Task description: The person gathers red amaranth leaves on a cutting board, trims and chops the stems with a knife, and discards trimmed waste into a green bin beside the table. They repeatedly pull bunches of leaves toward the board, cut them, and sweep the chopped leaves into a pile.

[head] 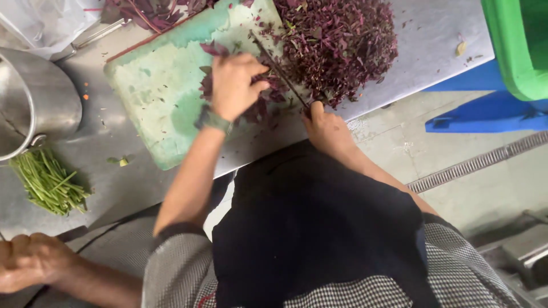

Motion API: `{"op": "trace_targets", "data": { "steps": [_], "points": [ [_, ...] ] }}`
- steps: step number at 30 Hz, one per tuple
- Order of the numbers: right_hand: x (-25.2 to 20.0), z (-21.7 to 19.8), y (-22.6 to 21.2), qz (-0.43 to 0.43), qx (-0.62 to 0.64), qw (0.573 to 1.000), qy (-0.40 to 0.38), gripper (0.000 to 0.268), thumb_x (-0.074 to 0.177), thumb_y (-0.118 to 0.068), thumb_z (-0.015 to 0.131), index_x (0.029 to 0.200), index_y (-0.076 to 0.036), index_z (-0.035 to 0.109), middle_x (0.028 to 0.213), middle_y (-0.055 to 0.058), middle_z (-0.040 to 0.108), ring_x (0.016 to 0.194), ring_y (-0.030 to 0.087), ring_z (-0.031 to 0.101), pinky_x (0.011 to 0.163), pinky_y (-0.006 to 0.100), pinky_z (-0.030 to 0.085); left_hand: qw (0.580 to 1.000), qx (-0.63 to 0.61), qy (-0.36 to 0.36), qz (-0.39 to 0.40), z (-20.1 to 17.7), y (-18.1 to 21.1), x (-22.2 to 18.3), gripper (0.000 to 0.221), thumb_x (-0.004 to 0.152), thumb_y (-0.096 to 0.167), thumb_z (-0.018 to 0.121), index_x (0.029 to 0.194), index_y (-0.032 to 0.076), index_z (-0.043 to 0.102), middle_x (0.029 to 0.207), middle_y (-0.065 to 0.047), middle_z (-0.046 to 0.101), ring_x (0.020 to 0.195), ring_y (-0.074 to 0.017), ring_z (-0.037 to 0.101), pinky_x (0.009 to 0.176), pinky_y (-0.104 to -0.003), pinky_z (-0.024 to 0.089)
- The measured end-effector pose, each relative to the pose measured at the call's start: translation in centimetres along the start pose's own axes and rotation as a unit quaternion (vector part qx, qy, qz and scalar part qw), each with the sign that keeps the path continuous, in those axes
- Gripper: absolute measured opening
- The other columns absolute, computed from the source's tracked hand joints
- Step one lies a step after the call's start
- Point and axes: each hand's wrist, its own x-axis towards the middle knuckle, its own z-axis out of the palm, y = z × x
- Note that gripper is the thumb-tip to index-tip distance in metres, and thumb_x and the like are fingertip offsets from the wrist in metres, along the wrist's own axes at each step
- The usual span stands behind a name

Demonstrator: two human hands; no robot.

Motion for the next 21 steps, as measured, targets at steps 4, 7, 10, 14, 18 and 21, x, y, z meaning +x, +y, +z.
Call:
{"op": "trace_targets", "data": {
  "steps": [4,7,10,14,18,21],
  "points": [
    [-0.2,0.7,-0.9,-0.019,-0.013,1.000,0.008,0.032,0.103,-0.027,0.062,0.102,0.001,0.044,0.067,0.027,0.065,0.063,0.050,0.065,0.056,0.061,0.051,0.992,-0.029,0.002,0.124,0.8,-4.0,1.3,0.033,0.071,0.019,0.091,0.098,0.005,0.077,0.104,-0.010,0.071,0.105,-0.0344,0.062,0.092,-0.049,0.046],
    [-1.2,-0.5,-2.5,-0.002,-0.029,1.000,0.008,0.032,0.101,-0.026,0.063,0.100,0.000,0.045,0.067,0.027,0.065,0.062,0.050,0.065,0.054,0.060,0.051,0.975,-0.115,0.019,0.190,3.0,-5.9,0.6,0.039,0.077,0.016,0.090,0.106,-0.001,0.071,0.117,-0.015,0.067,0.112,-0.0367,0.061,0.098,-0.046,0.051],
    [-3.1,-2.0,-3.9,0.025,-0.016,1.000,0.008,0.031,0.100,-0.026,0.063,0.098,0.000,0.046,0.067,0.026,0.065,0.061,0.049,0.065,0.053,0.058,0.051,0.970,-0.148,0.035,0.188,3.7,-5.9,-0.1,0.042,0.079,0.012,0.088,0.112,-0.004,0.068,0.124,-0.018,0.064,0.116,-0.0379,0.060,0.101,-0.045,0.051],
    [-4.2,-3.1,-4.0,0.047,-0.049,0.997,-0.033,0.034,0.103,-0.030,0.061,0.094,-0.001,0.047,0.063,0.025,0.064,0.060,0.047,0.066,0.054,0.056,0.053,0.972,-0.130,0.039,0.191,3.4,-5.0,-0.4,0.042,0.078,0.010,0.087,0.112,-0.002,0.067,0.123,-0.016,0.064,0.117,-0.0380,0.059,0.102,-0.045,0.051],
    [-2.6,1.4,-0.9,0.063,-0.045,0.995,-0.068,0.034,0.102,-0.031,0.061,0.097,0.000,0.048,0.063,0.025,0.064,0.060,0.046,0.067,0.055,0.057,0.052,0.972,-0.120,0.040,0.197,3.1,-4.8,-0.3,0.041,0.078,0.009,0.086,0.113,0.000,0.066,0.123,-0.015,0.063,0.117,-0.0373,0.058,0.103,-0.044,0.050],
    [1.5,4.7,-0.2,0.029,-0.017,0.999,-0.003,0.030,0.102,-0.026,0.060,0.103,0.001,0.048,0.067,0.027,0.065,0.064,0.048,0.066,0.056,0.058,0.051,0.974,-0.113,0.039,0.193,3.1,-4.2,-0.4,0.041,0.078,0.009,0.085,0.112,0.001,0.065,0.122,-0.013,0.063,0.118,-0.0365,0.057,0.103,-0.044,0.049]
  ]
}}
